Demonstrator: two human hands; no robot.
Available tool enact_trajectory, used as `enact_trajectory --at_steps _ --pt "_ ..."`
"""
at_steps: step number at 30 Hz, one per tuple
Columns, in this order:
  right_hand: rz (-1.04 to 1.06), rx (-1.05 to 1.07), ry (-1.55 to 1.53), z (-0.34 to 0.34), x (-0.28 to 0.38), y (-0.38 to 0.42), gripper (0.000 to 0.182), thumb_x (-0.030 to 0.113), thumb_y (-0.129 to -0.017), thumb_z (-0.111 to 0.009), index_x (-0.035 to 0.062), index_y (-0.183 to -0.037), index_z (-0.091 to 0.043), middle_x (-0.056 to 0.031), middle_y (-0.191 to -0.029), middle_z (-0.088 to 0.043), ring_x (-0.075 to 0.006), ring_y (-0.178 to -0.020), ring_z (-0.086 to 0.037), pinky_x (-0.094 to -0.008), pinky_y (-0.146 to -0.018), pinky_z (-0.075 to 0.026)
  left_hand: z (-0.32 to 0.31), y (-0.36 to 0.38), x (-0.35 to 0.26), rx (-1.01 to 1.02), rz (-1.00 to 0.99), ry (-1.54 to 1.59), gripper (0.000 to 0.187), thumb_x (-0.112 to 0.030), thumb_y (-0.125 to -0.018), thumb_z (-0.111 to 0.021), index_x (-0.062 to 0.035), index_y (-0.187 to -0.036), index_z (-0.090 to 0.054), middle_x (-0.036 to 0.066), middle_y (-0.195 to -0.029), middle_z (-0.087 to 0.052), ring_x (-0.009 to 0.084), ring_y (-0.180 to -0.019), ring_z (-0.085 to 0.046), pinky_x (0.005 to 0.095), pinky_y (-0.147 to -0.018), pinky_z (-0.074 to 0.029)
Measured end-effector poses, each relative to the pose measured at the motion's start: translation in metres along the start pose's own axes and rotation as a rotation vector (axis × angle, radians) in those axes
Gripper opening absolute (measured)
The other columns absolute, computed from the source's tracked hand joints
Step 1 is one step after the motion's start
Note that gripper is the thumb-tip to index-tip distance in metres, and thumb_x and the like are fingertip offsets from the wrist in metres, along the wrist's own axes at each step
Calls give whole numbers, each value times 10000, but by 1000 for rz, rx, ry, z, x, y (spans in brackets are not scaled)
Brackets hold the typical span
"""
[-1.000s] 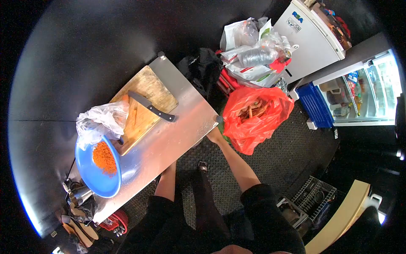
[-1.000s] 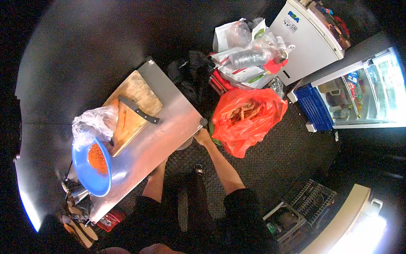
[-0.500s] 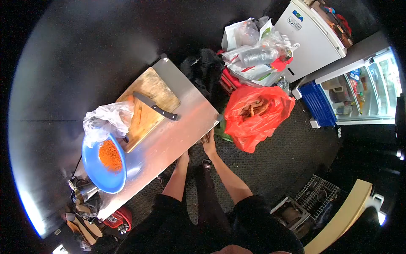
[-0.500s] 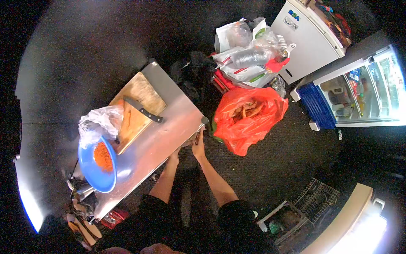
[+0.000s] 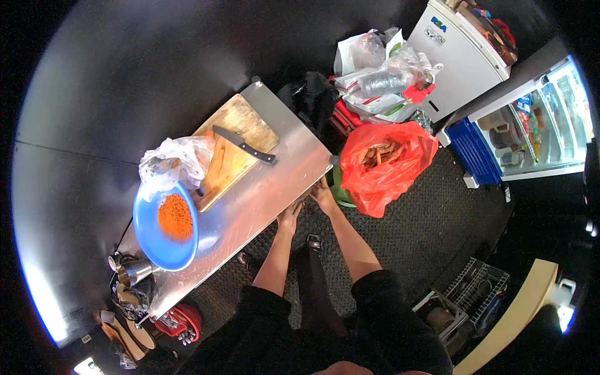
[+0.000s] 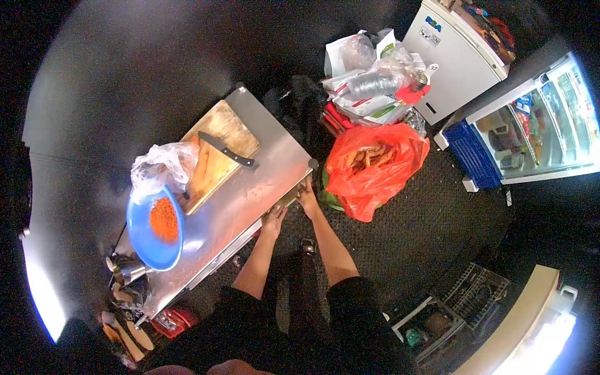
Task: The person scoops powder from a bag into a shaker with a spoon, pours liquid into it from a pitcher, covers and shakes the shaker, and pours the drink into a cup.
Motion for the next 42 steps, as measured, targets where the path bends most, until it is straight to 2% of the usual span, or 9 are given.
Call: enact_trajectory --at_steps 2,4,8,11,17,18,28,36,42 --pt "-47 -36 55 -12 18 11 702 90 -892 -366 317 -1461 -24 -98 -1434 -294 -237 -1250 -355 -412 -955 -358 0 9 -7 42 19 -75 442 -113 -906 -545 -58 -1303 -360 144 -1315 -408 318 -1166 -477 389 -937 -502" --pt "-61 -75 131 -16 24 24 682 150 -902 -368 328 -1461 -19 -117 -1474 -241 -305 -1351 -256 -545 -1027 -267 2 21 -17 110 -24 -759 620 -140 -881 -579 -67 -1405 -256 171 -1419 -326 342 -1238 -416 360 -930 -480" --pt "-115 -81 252 -40 51 87 666 397 -915 -405 332 -1464 -34 -127 -1488 -223 -316 -1364 -229 -612 -1016 -198 -6 77 -37 331 -604 -1392 724 -153 -838 -591 -40 -1430 -189 252 -1452 -208 432 -1341 -183 458 -1088 -239" --pt "-166 -65 376 -46 58 127 665 478 -890 -418 289 -1465 -142 -135 -1443 -328 -321 -1328 -306 -596 -1011 -222 1 132 -54 421 -647 -1555 744 -154 -848 -580 -129 -1454 -149 260 -1437 -238 426 -1332 -211 425 -1075 -278" --pt "-251 94 533 -79 64 195 611 491 -881 -436 133 -1374 -396 -129 -1248 -557 -246 -1132 -524 -444 -933 -369 51 214 -123 436 -572 -1221 645 -130 -869 -554 -189 -1432 -246 202 -1174 -575 351 -1107 -535 390 -967 -418" --pt "-235 116 536 -89 66 203 603 485 -880 -444 124 -1361 -413 -125 -1233 -568 -229 -1107 -543 -427 -915 -384 61 224 -139 374 -643 -1205 508 -93 -876 -542 -121 -1361 -394 170 -1107 -621 311 -1056 -582 374 -916 -463" --pt "-323 657 679 -325 55 254 417 307 -950 -426 -1 -1206 -542 -126 -1168 -603 -202 -1067 -577 -338 -897 -451 195 306 -310 -195 -895 -870 292 57 -796 -505 -19 -1045 -636 141 -953 -658 196 -868 -652 305 -726 -522" --pt "-101 1144 779 -535 0 278 425 231 -936 -490 68 -1326 -448 -106 -1261 -540 -195 -1092 -557 -344 -905 -444 299 368 -451 -697 -1334 -619 247 95 -759 -498 -25 -938 -617 89 -856 -556 194 -749 -557 271 -621 -474" --pt "419 1174 1099 -631 -63 282 999 258 -635 -821 171 -1440 -236 -145 -1421 -304 -286 -1276 -374 -401 -959 -411 393 338 -503 -696 -1312 -563 308 124 -725 -479 -2 -977 -603 105 -907 -578 188 -836 -597 269 -707 -478"
Point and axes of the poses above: each hand's wrist, its own y-axis away from the middle knuckle, its own z-axis out of the back of the hand, x = y × z, the point moved 7 cm from there along -y, towards the middle knuckle
